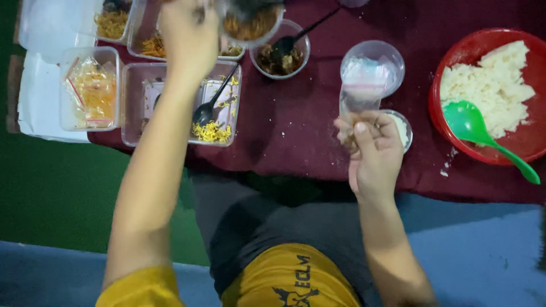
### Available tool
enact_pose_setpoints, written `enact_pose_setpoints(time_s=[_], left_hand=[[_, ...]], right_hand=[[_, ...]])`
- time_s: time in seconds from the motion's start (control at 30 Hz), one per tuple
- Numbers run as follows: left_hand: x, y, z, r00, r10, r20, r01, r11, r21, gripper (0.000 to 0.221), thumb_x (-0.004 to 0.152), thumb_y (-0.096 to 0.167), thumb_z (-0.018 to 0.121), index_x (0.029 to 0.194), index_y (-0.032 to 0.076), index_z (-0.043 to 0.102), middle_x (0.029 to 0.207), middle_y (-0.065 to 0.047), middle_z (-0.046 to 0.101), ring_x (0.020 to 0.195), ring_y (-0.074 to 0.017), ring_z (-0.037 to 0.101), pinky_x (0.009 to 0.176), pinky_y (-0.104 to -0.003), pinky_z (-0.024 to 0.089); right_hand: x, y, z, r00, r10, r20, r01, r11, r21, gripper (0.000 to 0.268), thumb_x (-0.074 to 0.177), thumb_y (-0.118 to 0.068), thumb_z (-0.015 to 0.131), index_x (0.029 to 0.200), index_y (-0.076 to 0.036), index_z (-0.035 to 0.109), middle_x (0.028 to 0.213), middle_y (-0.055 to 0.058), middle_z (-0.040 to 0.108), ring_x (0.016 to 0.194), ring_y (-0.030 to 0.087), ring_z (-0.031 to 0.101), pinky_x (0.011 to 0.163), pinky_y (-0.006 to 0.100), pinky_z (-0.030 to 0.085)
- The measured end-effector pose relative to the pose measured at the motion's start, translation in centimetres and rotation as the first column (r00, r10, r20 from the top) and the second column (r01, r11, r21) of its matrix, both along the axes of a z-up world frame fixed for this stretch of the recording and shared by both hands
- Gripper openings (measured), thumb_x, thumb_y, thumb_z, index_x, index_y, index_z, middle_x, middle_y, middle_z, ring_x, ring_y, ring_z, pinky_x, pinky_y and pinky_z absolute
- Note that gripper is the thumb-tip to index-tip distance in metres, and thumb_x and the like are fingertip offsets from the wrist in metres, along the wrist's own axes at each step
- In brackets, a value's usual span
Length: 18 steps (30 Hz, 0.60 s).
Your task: Packaging small portions of rice and various toppings into plastic bags using spoons and forks.
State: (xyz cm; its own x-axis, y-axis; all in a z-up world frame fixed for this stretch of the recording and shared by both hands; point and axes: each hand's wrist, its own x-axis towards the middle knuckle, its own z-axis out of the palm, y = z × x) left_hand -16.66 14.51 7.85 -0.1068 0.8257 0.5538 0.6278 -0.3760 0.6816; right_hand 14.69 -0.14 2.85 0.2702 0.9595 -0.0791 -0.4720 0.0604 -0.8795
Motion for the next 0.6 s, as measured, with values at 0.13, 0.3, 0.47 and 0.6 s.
enact_pose_setpoints(time_s=[0.13, 0.3, 0.47, 0.6], left_hand=[[2.5, -8.3, 0.1, 0.997, -0.006, 0.081, 0.020, 0.985, -0.171, 0.015, 0.093, 0.006, 0.062, 0.093, 0.004, 0.077, 0.063, -0.012, 0.068, 0.066, -0.0230, 0.071, 0.065, -0.034, 0.053], [6.1, -14.2, -2.8, 0.945, 0.016, 0.327, 0.169, 0.832, -0.529, 0.026, 0.094, 0.009, 0.059, 0.113, -0.003, 0.073, 0.058, -0.012, 0.069, 0.054, -0.0201, 0.071, 0.058, -0.031, 0.055], [8.8, -16.5, -6.2, 0.933, 0.060, 0.354, 0.172, 0.792, -0.586, 0.030, 0.093, 0.015, 0.060, 0.117, 0.002, 0.073, 0.057, -0.010, 0.069, 0.058, -0.0224, 0.073, 0.061, -0.032, 0.055], [10.1, -17.3, -6.4, 0.936, 0.107, 0.335, 0.125, 0.787, -0.603, 0.035, 0.093, 0.020, 0.062, 0.124, 0.006, 0.072, 0.057, -0.008, 0.071, 0.057, -0.0202, 0.074, 0.061, -0.031, 0.056]], right_hand=[[0.2, -4.5, -1.5, 1.000, -0.004, 0.009, 0.004, 0.999, -0.050, 0.026, 0.098, 0.002, 0.066, 0.122, 0.005, 0.056, 0.108, 0.026, 0.072, 0.099, 0.037, 0.078, 0.075, 0.032, 0.069], [0.6, -8.6, -2.9, 0.999, -0.042, 0.012, 0.043, 0.996, -0.075, 0.025, 0.097, 0.004, 0.064, 0.122, 0.004, 0.059, 0.105, 0.026, 0.074, 0.094, 0.035, 0.078, 0.073, 0.033, 0.069], [0.2, -10.4, -3.0, 0.997, -0.058, 0.054, 0.061, 0.997, -0.041, 0.026, 0.095, 0.003, 0.066, 0.120, 0.006, 0.058, 0.105, 0.028, 0.074, 0.093, 0.036, 0.078, 0.072, 0.036, 0.069], [-0.8, -10.7, -3.1, 0.995, -0.037, 0.090, 0.042, 0.998, -0.054, 0.023, 0.096, 0.005, 0.065, 0.119, 0.007, 0.060, 0.101, 0.025, 0.075, 0.085, 0.030, 0.079, 0.069, 0.033, 0.068]])
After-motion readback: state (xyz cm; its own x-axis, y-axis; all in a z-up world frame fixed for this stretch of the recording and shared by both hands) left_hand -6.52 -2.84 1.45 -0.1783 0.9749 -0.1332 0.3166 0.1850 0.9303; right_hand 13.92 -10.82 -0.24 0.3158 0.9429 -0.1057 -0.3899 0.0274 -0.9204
